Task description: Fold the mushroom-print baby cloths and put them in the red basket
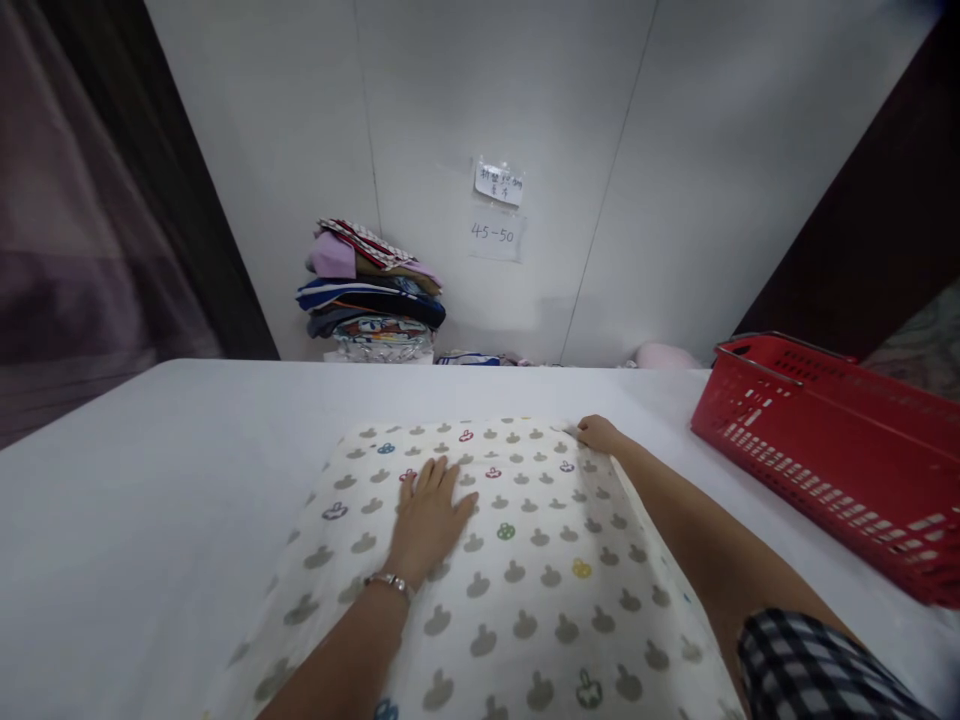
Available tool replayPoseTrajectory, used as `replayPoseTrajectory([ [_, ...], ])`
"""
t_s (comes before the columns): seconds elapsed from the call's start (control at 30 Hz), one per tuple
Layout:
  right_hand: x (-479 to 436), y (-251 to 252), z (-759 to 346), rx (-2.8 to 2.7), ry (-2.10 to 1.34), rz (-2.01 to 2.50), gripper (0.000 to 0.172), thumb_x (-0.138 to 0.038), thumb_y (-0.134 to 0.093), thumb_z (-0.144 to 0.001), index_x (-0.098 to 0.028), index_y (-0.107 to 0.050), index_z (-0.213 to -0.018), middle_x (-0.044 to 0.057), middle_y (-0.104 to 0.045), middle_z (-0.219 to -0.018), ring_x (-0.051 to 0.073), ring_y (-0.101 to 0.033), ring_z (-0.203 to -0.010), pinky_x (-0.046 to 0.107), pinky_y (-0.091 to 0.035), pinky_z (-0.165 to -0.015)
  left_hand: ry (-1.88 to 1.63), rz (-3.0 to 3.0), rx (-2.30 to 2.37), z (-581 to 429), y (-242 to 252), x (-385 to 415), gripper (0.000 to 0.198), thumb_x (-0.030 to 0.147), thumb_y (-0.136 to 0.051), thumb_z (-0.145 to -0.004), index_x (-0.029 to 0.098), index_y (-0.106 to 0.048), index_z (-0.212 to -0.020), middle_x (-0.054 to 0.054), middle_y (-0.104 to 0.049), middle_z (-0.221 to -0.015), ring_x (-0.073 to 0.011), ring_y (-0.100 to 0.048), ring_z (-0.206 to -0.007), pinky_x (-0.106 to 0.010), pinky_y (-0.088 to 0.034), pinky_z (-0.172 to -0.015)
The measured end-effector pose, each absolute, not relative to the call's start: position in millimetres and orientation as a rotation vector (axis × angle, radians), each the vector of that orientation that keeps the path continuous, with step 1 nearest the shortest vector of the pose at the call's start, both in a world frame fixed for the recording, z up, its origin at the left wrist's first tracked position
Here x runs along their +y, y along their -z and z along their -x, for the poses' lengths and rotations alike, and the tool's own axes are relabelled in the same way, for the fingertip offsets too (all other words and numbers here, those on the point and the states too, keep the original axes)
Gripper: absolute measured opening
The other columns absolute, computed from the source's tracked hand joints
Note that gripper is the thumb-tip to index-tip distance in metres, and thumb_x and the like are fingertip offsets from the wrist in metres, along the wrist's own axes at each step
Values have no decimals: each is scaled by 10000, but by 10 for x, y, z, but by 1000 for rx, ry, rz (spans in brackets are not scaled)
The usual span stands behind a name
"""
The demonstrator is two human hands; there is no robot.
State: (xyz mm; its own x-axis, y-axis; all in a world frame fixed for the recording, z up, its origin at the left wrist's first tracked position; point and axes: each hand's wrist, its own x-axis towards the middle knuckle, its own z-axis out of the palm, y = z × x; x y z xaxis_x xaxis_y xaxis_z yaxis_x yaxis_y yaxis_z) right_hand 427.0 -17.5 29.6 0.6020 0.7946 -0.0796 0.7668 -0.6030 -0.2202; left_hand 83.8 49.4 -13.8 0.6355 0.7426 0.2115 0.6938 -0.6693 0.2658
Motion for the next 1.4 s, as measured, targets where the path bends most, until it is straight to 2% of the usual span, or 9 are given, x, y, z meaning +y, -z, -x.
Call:
replayPoseTrajectory([
  [0.2, -389, -577, -4048, -1342, 23, 2520, 236, -183, -449, -810, -173, -599, -991, 74, -621, -1030, 171, -552, -896, 240, -368, -694, -466, -2681, 1186, -834, 123, 496, 555, 501, -360, -863, 177, -469, -1301, -89, -370, -1436, -264, -264, -1344, -495, -126, -1104],
  [0.4, -908, -492, -3291, -1870, 164, 2206, 245, -132, -444, -797, -187, -594, -982, 69, -620, -956, 191, -535, -894, 286, -375, -766, -502, -2674, 1177, -842, 152, 495, 527, 487, -378, -860, 197, -482, -1287, -87, -374, -1434, -266, -273, -1339, -498, -131, -1100],
  [0.57, -1231, -203, -2758, -2257, 70, 1904, 290, -116, -392, -860, -201, -590, -1054, 65, -646, -916, 192, -554, -830, 313, -400, -748, -529, -2698, 1172, -841, 177, 504, 530, 493, -372, -863, 186, -490, -1279, -100, -385, -1426, -270, -275, -1336, -494, -118, -1102],
  [0.77, -1214, -315, -2792, -1944, -261, 1902, 287, -192, -435, -855, -220, -576, -1104, 65, -647, -1028, 194, -578, -896, 320, -437, -781, -467, -2675, 1184, -843, 189, 511, 563, 529, -338, -871, 193, -464, -1306, -88, -350, -1448, -254, -245, -1351, -483, -101, -1105],
  [0.93, -1086, -373, -2846, -1410, -684, 1818, 257, -289, -498, -811, -223, -578, -1046, 3, -639, -805, 126, -555, -635, 243, -432, -573, -571, -2648, 1188, -827, 122, 482, 534, 475, -388, -865, 172, -461, -1299, -106, -353, -1443, -260, -268, -1337, -481, -113, -1101],
  [1.07, -1041, -369, -2836, -1137, -843, 1719, 294, -341, -545, -767, -205, -566, -1026, -9, -596, -759, 94, -495, -540, 221, -389, -492, -661, -2473, 1057, -848, -139, 305, 422, 451, -381, -870, 184, -587, -1123, -106, -594, -1189, -265, -491, -1141, -451, -291, -1023],
  [1.17, -1103, -405, -2766, -1203, -770, 1688, 299, -359, -556, -775, -202, -576, -1029, 0, -604, -767, 111, -528, -606, 231, -410, -546, -392, -1983, 931, -978, -343, 94, 487, 582, -365, -836, 188, -641, -911, -83, -673, -894, -227, -627, -788, -381, -475, -779],
  [1.3, -1249, -458, -2639, -1579, -640, 1701, 258, -316, -516, -820, -244, -603, -1052, 14, -655, -855, 147, -574, -728, 263, -447, -667, -102, -1130, 771, -1227, -375, -127, 588, 668, -422, -767, 140, -612, -943, -108, -677, -849, -194, -638, -641, -330, -519, -633],
  [1.4, -1239, -490, -2770, -1766, -649, 1732, 245, -315, -491, -843, -255, -622, -1041, 16, -672, -945, 162, -599, -810, 261, -460, -699, -222, -988, 773, -1329, -257, -207, 365, 460, -577, -759, 114, -620, -869, -88, -667, -764, -168, -621, -636, -294, -526, -629],
])
